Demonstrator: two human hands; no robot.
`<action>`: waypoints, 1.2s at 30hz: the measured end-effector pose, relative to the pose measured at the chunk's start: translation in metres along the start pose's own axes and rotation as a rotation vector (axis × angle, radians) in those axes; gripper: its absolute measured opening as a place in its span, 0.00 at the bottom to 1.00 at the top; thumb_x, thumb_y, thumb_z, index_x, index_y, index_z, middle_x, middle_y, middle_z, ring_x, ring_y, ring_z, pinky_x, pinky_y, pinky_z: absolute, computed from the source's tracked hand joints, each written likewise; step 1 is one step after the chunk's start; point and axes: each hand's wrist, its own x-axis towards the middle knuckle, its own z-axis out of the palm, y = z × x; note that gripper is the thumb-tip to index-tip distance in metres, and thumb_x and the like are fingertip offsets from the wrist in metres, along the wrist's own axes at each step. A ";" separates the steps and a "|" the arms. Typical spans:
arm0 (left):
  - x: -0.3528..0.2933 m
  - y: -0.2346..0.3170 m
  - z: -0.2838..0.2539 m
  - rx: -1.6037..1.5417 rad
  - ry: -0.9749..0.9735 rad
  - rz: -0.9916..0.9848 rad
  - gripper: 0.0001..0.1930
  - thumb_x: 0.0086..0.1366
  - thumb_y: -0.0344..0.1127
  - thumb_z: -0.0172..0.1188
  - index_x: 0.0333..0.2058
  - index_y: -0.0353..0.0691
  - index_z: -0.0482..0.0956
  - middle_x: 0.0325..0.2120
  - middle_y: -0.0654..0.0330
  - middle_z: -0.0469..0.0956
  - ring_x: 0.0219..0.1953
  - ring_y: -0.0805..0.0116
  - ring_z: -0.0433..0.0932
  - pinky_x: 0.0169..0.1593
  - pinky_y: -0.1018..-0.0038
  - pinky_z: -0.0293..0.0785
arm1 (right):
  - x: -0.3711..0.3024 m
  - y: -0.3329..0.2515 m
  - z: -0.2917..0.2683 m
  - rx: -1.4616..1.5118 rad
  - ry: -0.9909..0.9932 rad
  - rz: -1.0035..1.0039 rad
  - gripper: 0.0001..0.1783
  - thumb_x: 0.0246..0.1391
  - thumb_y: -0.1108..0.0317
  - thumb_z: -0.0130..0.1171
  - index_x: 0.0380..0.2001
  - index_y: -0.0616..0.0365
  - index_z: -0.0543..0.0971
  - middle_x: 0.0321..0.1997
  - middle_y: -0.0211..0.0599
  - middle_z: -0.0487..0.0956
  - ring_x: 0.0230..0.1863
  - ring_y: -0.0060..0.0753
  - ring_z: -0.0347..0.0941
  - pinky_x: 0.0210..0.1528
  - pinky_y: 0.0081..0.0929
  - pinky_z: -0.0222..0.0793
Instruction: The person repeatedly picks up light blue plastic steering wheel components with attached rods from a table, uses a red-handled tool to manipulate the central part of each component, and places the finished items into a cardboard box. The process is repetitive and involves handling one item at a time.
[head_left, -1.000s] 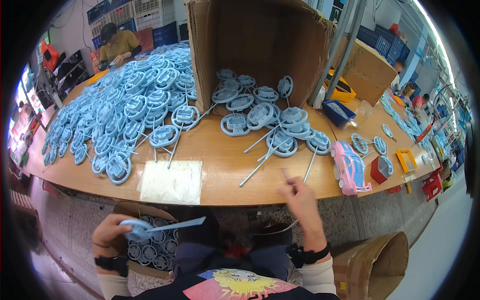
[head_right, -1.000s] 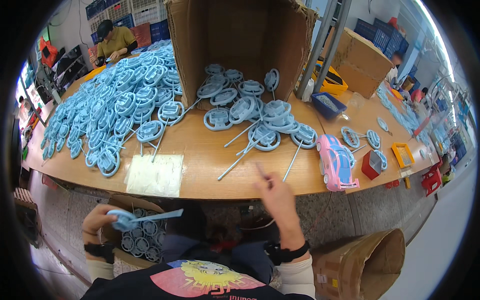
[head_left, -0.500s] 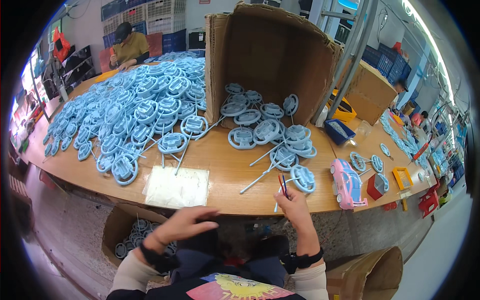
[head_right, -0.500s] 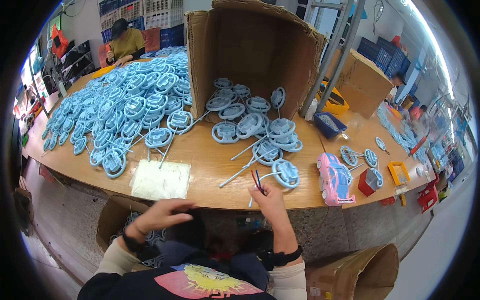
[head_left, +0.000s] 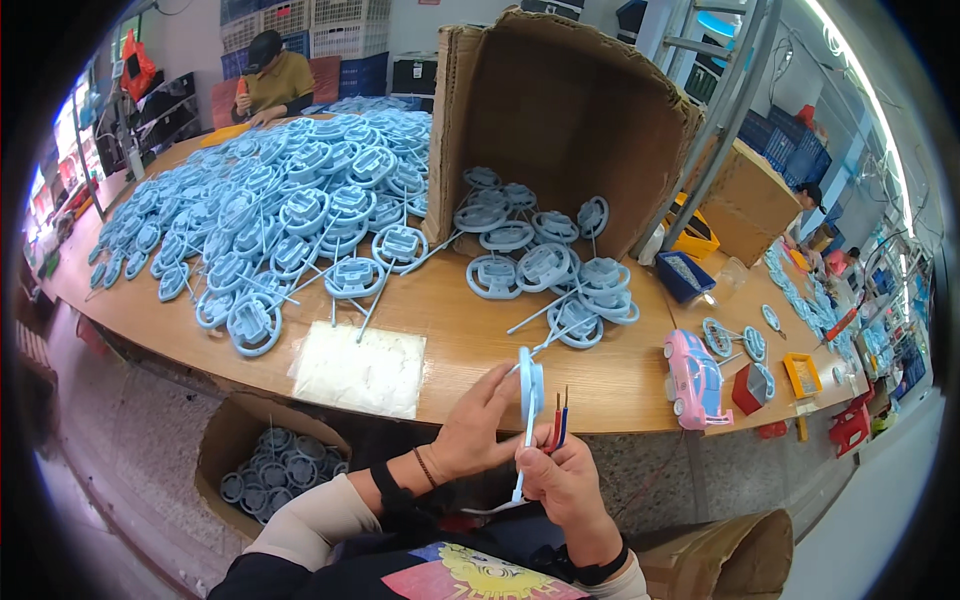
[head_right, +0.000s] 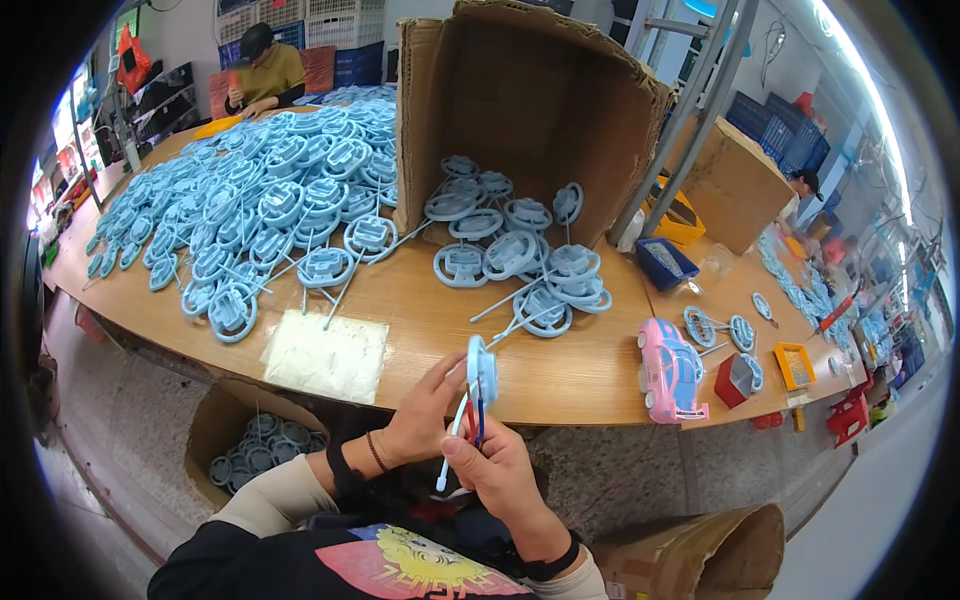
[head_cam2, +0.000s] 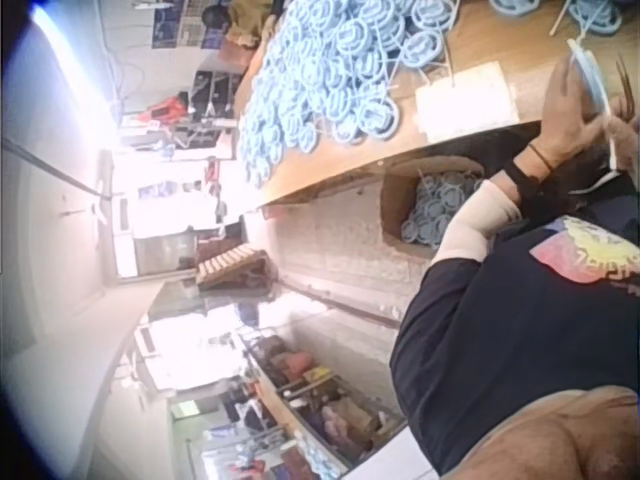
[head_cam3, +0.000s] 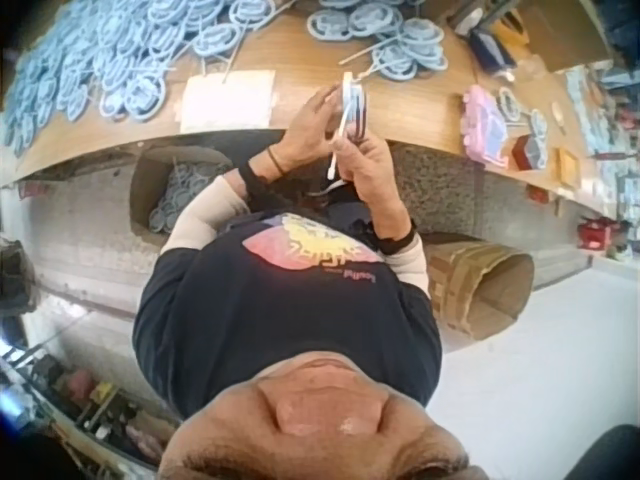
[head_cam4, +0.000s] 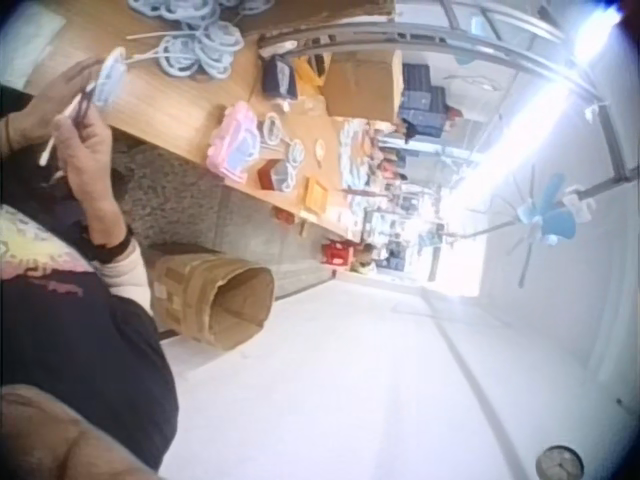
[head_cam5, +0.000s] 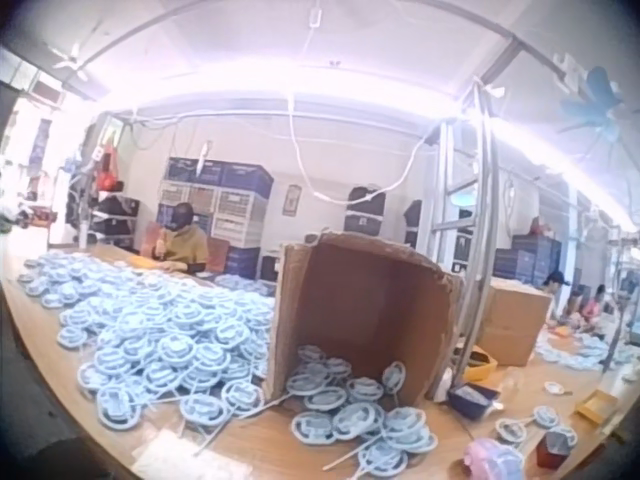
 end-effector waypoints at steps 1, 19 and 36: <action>0.000 0.002 -0.004 0.011 -0.015 0.040 0.34 0.53 0.39 0.57 0.56 0.32 0.56 0.54 0.41 0.57 0.56 0.44 0.58 0.57 0.63 0.58 | 0.001 0.002 0.002 0.026 -0.014 -0.002 0.09 0.53 0.65 0.56 0.27 0.57 0.69 0.16 0.20 0.65 0.14 0.09 0.54 0.15 0.10 0.46; -0.015 -0.011 -0.072 -0.820 0.079 -0.509 0.14 0.62 0.34 0.52 0.42 0.30 0.73 0.30 0.63 0.75 0.31 0.79 0.72 0.36 0.81 0.71 | 0.015 0.002 -0.017 -1.244 0.119 -0.203 0.11 0.50 0.63 0.57 0.27 0.62 0.74 0.19 0.38 0.73 0.20 0.30 0.67 0.25 0.22 0.61; -0.018 -0.007 -0.067 -0.950 0.042 -0.639 0.14 0.61 0.34 0.54 0.43 0.32 0.73 0.31 0.65 0.75 0.32 0.80 0.73 0.35 0.83 0.71 | 0.029 0.011 -0.031 -1.102 0.148 -0.225 0.13 0.45 0.60 0.61 0.25 0.58 0.73 0.20 0.36 0.75 0.20 0.33 0.72 0.23 0.26 0.64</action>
